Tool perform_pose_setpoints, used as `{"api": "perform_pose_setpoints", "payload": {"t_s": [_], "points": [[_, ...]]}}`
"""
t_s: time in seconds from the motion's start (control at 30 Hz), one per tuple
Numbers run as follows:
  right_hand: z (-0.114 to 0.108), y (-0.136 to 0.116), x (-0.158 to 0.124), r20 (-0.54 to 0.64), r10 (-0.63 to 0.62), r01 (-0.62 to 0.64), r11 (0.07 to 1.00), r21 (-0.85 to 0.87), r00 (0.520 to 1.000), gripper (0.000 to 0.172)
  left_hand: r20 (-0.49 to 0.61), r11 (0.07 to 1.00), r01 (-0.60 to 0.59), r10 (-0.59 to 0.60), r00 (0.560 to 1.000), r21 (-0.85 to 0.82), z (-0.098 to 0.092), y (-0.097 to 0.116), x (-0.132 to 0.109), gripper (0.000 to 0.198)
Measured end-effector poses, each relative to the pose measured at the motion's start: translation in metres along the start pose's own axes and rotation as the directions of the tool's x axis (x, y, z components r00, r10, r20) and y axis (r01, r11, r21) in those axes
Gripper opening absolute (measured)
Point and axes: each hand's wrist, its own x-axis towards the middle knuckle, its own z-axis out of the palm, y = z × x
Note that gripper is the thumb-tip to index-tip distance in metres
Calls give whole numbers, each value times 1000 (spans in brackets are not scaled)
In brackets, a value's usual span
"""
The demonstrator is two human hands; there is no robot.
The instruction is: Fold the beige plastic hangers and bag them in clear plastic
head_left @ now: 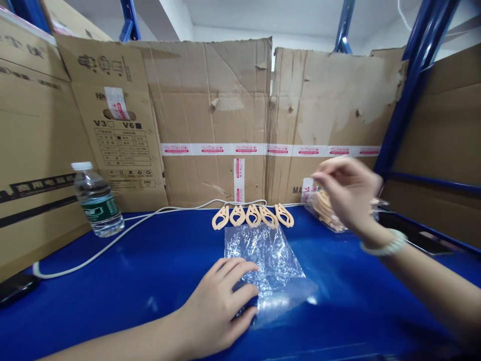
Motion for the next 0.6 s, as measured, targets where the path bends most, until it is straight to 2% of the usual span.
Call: {"api": "perform_pose_setpoints", "payload": {"t_s": [0.07, 0.13, 0.17, 0.23, 0.27, 0.3, 0.37, 0.43, 0.53, 0.6], "points": [[23, 26, 0, 178, 2, 13, 996, -83, 984, 15, -5, 1000, -1, 1, 1000, 3, 0, 0, 0, 14], [46, 55, -3, 393, 13, 51, 987, -152, 920, 22, -13, 1000, -3, 3, 1000, 3, 2, -1, -2, 14], [57, 68, -6, 505, 18, 83, 981, -176, 863, 24, -17, 1000, -3, 3, 1000, 2, 2, -1, -3, 14], [71, 86, -11, 699, 20, 161, 968, -192, 715, 12, -28, 1000, -3, 4, 1000, 3, 4, -2, -4, 15], [76, 91, -14, 766, 27, 197, 960, -199, 643, 10, -29, 1000, -3, 3, 1000, 7, 5, -3, -5, 15], [78, 94, -17, 816, 38, 229, 952, -206, 577, 15, -27, 1000, -1, 2, 1000, 13, 5, -3, -5, 15], [76, 95, -21, 876, 76, 279, 932, -233, 477, 25, -24, 1000, -1, 2, 1000, 25, 4, -2, -4, 15], [67, 91, -23, 905, 131, 314, 910, -272, 404, 26, -23, 1000, -4, 5, 1000, 28, 3, -2, -3, 14], [46, 81, -27, 914, 241, 340, 872, -351, 325, 17, -7, 1000, -6, 6, 1000, 29, 3, -2, -3, 14], [30, 72, -32, 902, 314, 337, 850, -406, 295, 14, 3, 1000, -7, 7, 1000, 31, 3, -3, -4, 14]]}}
